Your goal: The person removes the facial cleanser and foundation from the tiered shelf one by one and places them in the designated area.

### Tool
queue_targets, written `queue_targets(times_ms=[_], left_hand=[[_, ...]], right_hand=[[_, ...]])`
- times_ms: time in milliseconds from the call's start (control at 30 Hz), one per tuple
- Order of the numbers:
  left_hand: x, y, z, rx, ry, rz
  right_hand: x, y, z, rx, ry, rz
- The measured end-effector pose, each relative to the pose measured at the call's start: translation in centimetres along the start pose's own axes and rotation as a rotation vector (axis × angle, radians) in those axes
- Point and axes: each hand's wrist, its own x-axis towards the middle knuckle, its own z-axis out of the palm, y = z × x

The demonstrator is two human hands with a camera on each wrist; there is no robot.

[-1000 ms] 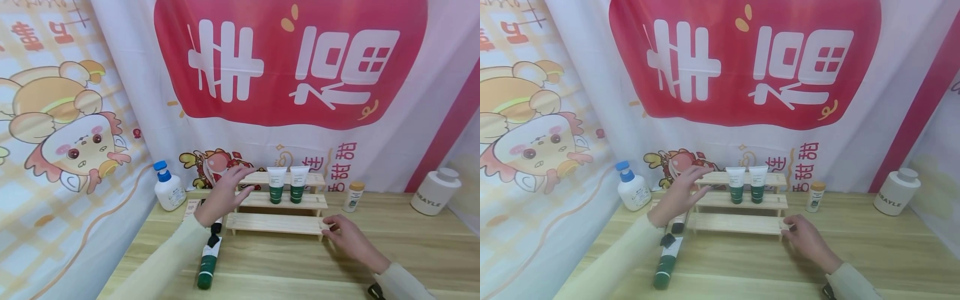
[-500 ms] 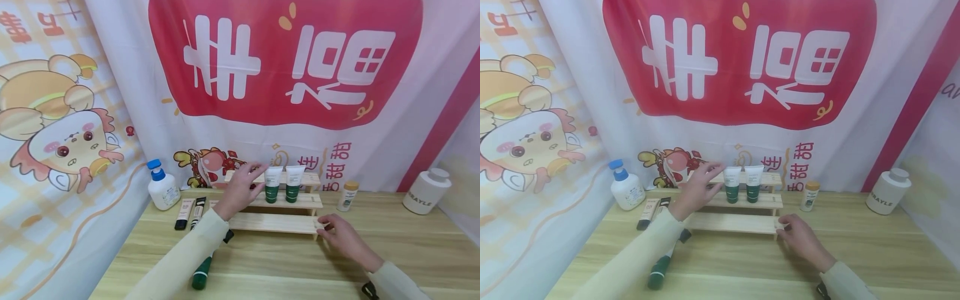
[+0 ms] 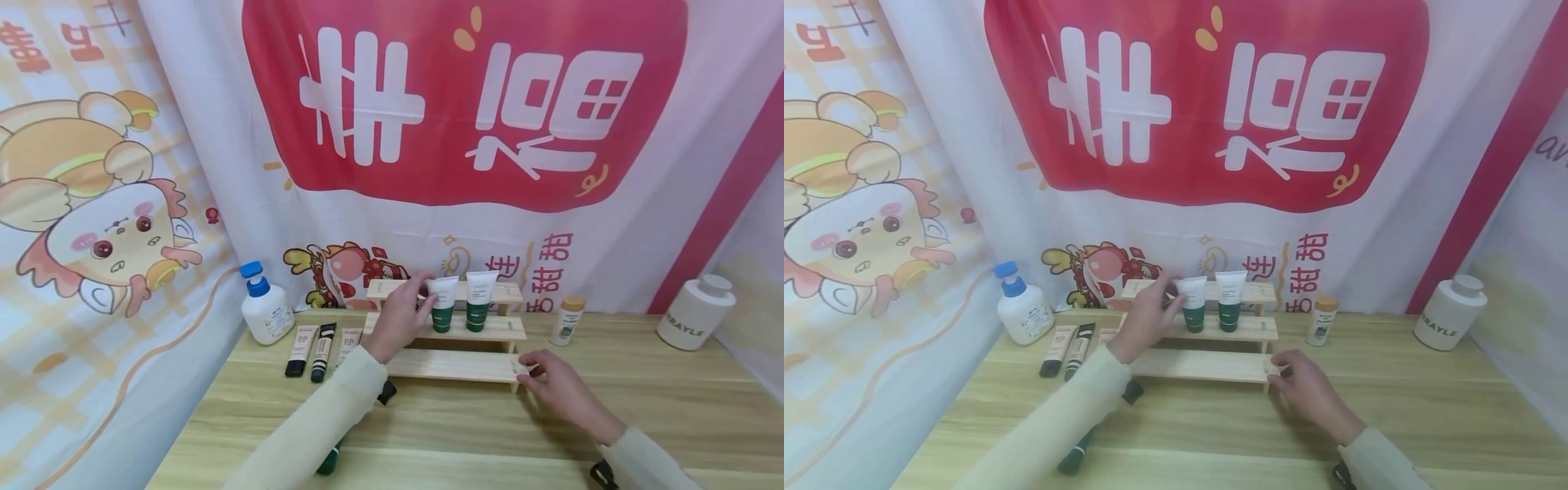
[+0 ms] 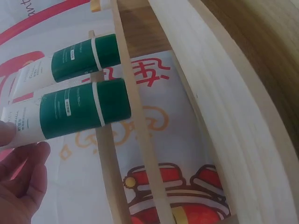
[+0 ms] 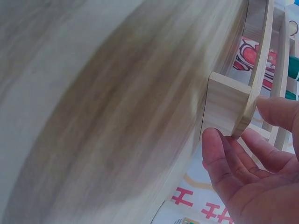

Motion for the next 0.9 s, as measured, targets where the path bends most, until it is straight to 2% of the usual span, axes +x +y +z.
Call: queue_targets(times_ms=[167, 300, 433, 733, 900], left_hand=[[-0.3, 0.0, -0.7, -0.007, 0.069, 0.03], [-0.8, 0.0, -2.3, -0.031, 0.119, 0.062], [-1.8, 0.2, -4.4, -0.024, 0.138, 0.068], [-4.8, 0.0, -8.8, 0.04, 0.097, 0.035], [-7.1, 0.4, -10.7, 0.107, 0.022, 0.018]], right_hand=[[0.0, -0.1, 0.1, 0.001, 0.002, -0.001], [0.0, -0.2, 0.1, 0.0, -0.01, 0.015], [-0.1, -0.1, 0.0, 0.002, -0.005, 0.006], [-0.1, 0.0, 0.1, 0.003, 0.0, -0.009], [-0.1, 0.2, 0.1, 0.015, 0.007, -0.021]])
